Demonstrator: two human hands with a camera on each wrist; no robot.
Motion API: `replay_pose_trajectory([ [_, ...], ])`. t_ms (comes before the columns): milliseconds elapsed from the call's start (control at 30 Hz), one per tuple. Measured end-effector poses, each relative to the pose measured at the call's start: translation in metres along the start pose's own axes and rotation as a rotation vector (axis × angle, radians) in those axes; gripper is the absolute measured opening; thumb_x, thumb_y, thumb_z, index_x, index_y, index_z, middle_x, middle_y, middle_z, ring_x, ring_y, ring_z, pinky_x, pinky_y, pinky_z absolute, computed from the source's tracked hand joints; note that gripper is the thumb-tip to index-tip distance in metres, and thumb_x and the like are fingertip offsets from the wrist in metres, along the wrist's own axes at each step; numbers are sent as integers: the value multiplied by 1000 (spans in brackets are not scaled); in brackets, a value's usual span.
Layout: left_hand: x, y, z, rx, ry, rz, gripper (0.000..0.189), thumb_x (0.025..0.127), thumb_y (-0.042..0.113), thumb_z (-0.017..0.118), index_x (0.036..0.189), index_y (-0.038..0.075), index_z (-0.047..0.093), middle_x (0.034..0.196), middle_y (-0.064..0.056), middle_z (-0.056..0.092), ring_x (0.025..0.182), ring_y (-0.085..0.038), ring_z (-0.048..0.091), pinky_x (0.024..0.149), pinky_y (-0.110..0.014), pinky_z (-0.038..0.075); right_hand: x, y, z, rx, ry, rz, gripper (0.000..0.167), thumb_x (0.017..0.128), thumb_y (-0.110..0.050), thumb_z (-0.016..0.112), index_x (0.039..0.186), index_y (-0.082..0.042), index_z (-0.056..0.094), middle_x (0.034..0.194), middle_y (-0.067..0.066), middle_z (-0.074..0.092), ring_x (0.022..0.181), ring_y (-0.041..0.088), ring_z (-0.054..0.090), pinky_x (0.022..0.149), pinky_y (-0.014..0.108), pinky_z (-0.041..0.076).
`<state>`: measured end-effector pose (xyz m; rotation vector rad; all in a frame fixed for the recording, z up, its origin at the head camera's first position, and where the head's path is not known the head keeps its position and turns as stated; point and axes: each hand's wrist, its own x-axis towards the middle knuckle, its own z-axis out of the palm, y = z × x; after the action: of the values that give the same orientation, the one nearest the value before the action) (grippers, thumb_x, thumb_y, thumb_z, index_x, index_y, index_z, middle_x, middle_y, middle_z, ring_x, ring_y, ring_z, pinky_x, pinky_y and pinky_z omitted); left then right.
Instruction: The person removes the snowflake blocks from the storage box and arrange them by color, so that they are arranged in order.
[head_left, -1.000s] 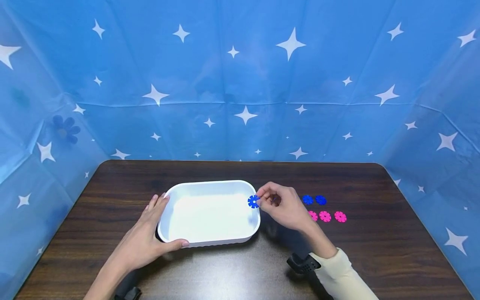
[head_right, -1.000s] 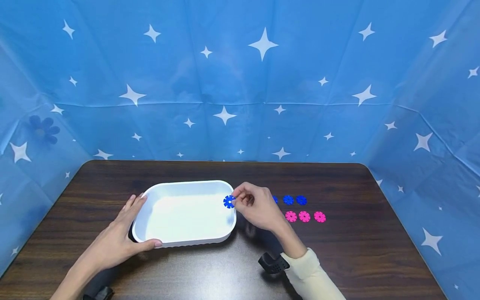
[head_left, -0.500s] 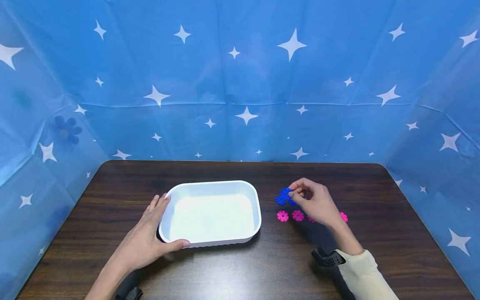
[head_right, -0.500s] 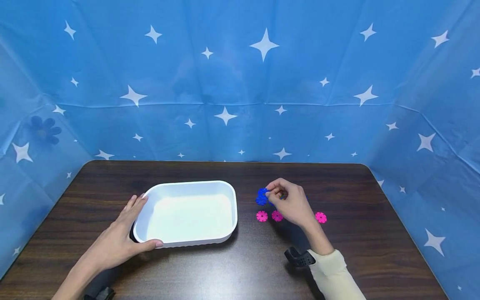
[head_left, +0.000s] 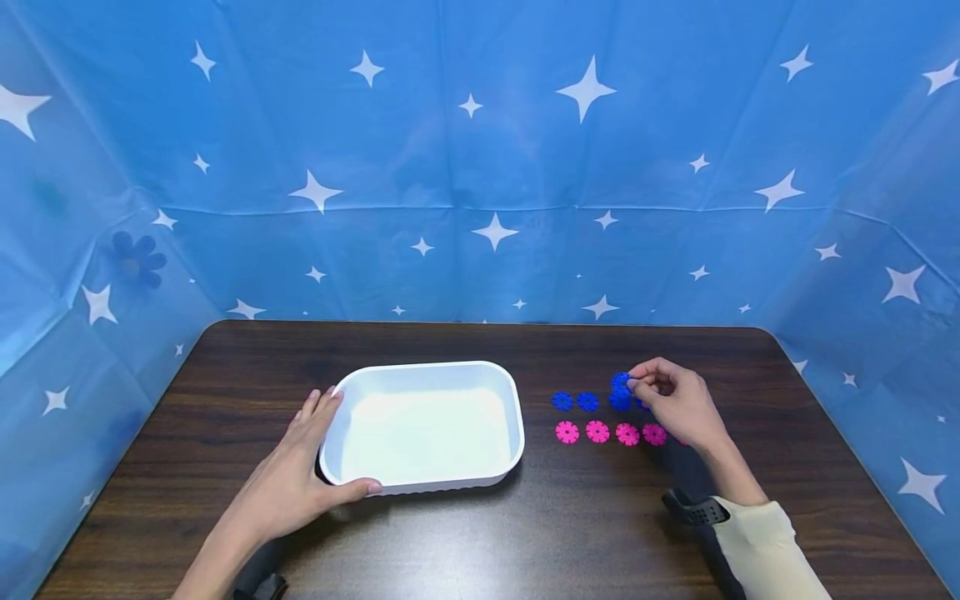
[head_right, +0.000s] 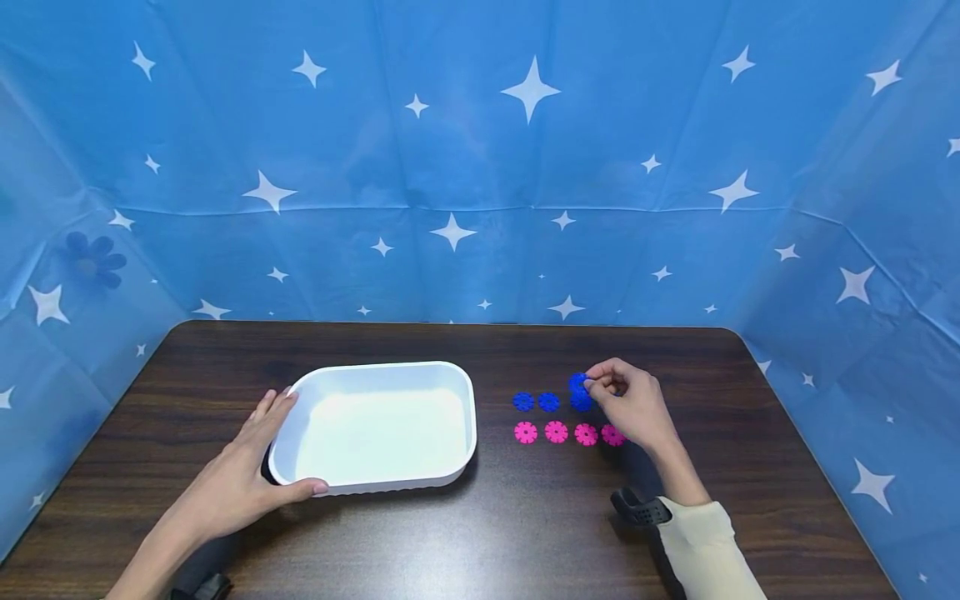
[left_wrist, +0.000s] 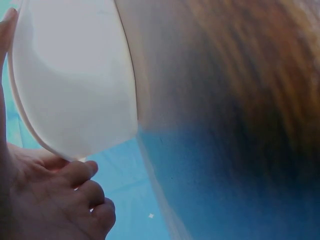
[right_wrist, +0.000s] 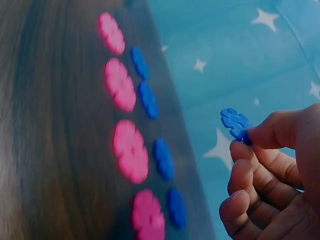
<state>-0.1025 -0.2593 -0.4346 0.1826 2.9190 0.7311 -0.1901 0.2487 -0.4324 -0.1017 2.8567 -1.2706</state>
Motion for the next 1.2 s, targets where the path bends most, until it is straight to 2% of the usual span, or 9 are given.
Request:
replay_pose_trajectory([
  [300, 1, 1, 0, 2, -1, 0, 133, 69, 87, 68, 167, 21, 5, 174, -13, 10, 160, -40, 11, 110, -79, 30, -5, 31, -17, -25, 33, 98, 22, 105, -24, 59, 115, -7, 67, 96, 17, 68, 80, 25, 63, 57, 27, 50],
  [500, 3, 2, 0, 5, -3, 1, 134, 69, 87, 68, 167, 20, 6, 174, -13, 11, 160, -39, 10, 110, -79, 30, -5, 50, -27, -85, 82, 162, 23, 104, -24, 60, 114, -5, 69, 97, 15, 71, 81, 21, 64, 60, 26, 49],
  [700, 4, 2, -1, 6, -1, 9, 133, 70, 86, 69, 167, 20, 6, 174, -14, 11, 160, -41, 11, 110, -79, 30, -4, 64, -29, -158, 91, 191, 21, 101, -22, 63, 108, -3, 69, 93, 14, 71, 76, 20, 58, 60, 27, 45],
  [967, 3, 1, -1, 4, 2, 5, 134, 70, 87, 69, 167, 20, 5, 174, -13, 12, 160, -40, 11, 109, -78, 31, 0, 69, -24, -243, 115, 214, 19, 95, -18, 66, 100, -1, 71, 88, 13, 68, 76, 23, 57, 63, 28, 42],
  [1200, 4, 1, -1, -12, -1, 9, 132, 72, 84, 70, 167, 20, 5, 174, -14, 12, 160, -41, 11, 108, -79, 31, 0, 69, -23, -252, 101, 218, 19, 95, -18, 66, 100, 0, 69, 86, 12, 67, 74, 23, 56, 62, 28, 41],
])
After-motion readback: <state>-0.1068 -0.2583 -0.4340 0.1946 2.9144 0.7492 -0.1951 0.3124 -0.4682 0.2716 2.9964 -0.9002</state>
